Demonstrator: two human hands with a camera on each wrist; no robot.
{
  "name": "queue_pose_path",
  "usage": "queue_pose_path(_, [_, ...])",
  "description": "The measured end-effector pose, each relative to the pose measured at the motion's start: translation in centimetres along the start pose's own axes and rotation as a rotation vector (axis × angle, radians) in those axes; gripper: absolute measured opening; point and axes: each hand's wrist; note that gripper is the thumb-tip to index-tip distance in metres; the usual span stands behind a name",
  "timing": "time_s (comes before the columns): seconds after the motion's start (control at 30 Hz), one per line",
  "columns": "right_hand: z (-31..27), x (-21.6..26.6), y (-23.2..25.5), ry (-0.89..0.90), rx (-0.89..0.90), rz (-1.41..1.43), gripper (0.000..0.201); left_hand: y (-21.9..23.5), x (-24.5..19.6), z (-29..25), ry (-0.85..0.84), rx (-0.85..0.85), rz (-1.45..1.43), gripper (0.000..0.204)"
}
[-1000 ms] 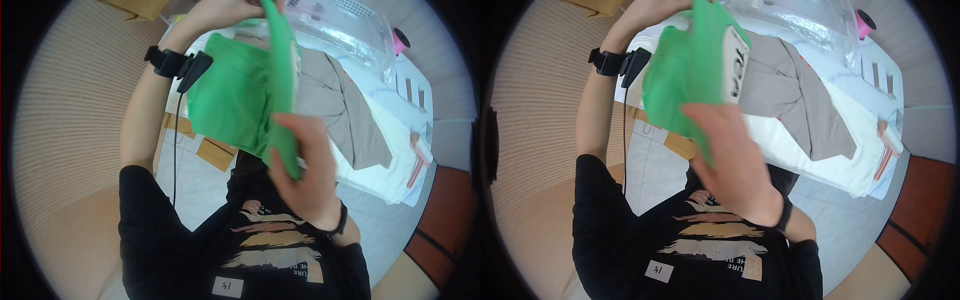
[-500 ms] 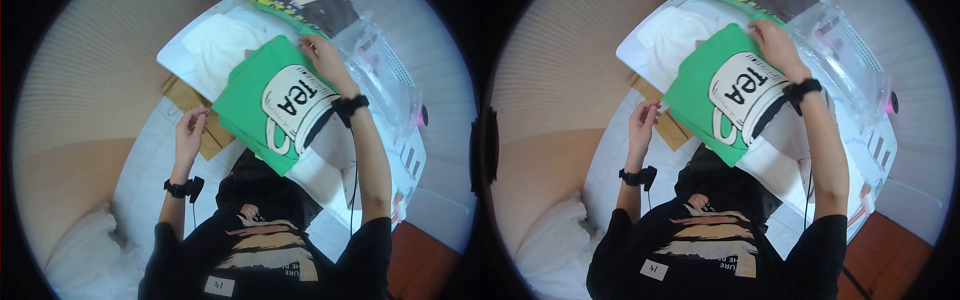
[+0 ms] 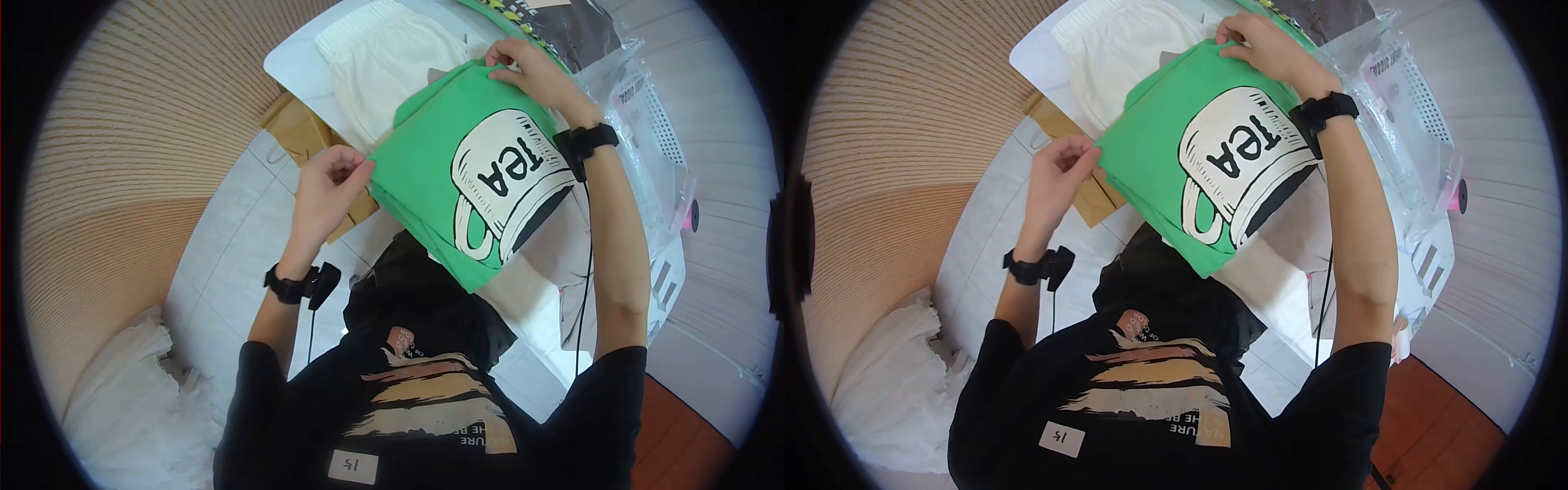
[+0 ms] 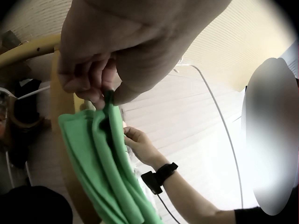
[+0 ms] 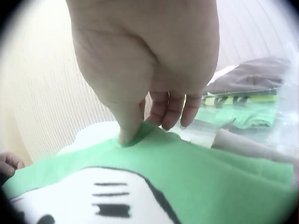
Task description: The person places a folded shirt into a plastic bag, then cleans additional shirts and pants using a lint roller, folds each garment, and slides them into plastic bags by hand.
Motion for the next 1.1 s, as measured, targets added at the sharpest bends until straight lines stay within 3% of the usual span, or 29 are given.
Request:
queue_pose_path(0.07, [-0.3,0.5,1.1,-0.043,-0.026,0.037,0.018,0.7,-2.0,-0.1,0.115,0.041,-0.21,0.007])
queue_pose_path(0.2, [-1.5,0.9,0.4,-0.07,-0.148,0.05,0.019,0.7,0.2,-0.3,0.171,0.066,-0.19,0.016])
queue_pose_path(0.23, [-2.6,1.6,0.4,-0.076,-0.144,0.05,0.019,0.2,0.4,-0.6,0.096,0.002,-0.089,0.019])
queue_pose_path(0.3, [-5.9,4.3,0.7,0.003,-0.344,0.033,0.022,0.0,1.5,-1.7,0.038,-0.055,0.011,0.021])
queue_pose_path(0.37, [-9.9,6.1,1.0,0.028,-0.313,-0.02,0.022,0.5,2.7,-3.6,0.07,-0.07,-0.057,0.024])
queue_pose_path(0.43, [-15.0,9.5,0.0,-0.156,-0.127,0.063,0.017,0.1,2.6,-4.7,0.149,-0.06,-0.146,0.025])
queue_pose_path(0.5, [-19.1,11.3,-0.6,-0.132,0.087,0.029,0.028,-0.9,2.2,-4.9,0.225,-0.036,-0.238,0.026])
queue_pose_path(0.53, [-20.6,12.1,-1.3,-0.15,0.087,0.031,0.028,-1.5,1.5,-4.5,0.284,-0.075,-0.381,0.028])
queue_pose_path(0.57, [-21.7,13.1,-2.5,-0.118,0.057,0.047,0.033,-2.0,0.8,-4.1,0.341,-0.115,-0.525,0.03])
queue_pose_path(0.7, [-25.0,14.2,-5.9,-0.187,-0.025,-0.033,0.044,-2.9,0.2,-2.6,0.323,-0.07,-0.475,0.034])
queue_pose_path(0.83, [-27.6,14.9,-9.8,-0.245,-0.185,0.055,0.042,-3.2,1.0,-1.9,0.295,-0.015,-0.409,0.031])
queue_pose_path(0.9, [-28.2,15.6,-12.1,-0.322,-0.362,0.103,0.04,-3.4,1.1,-1.8,0.282,0.001,-0.428,0.03])
queue_pose_path(0.97, [-29.6,15.0,-14.6,-0.336,-0.448,0.139,0.036,-3.7,0.8,-2.2,0.259,-0.119,-0.382,0.025])
queue_pose_path(1.0, [-30.5,15.2,-16.0,-0.428,-0.519,0.271,0.034,-3.6,0.9,-2.3,0.256,-0.097,-0.379,0.025])
queue_pose_path(1.03, [-30.6,15.7,-16.0,-0.516,-0.583,0.408,0.031,-3.4,1.0,-2.5,0.212,-0.097,-0.383,0.024])
queue_pose_path(1.1, [-29.5,17.0,-15.9,-0.523,-0.604,0.387,0.03,-3.2,0.7,-2.5,0.165,-0.082,-0.377,0.023])
Point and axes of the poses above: each hand's wrist, its own z-axis towards the middle knuckle, its own y-axis out of the back of the hand, x = y × z, and after that the axes turned 15 degrees about -y, right-handed
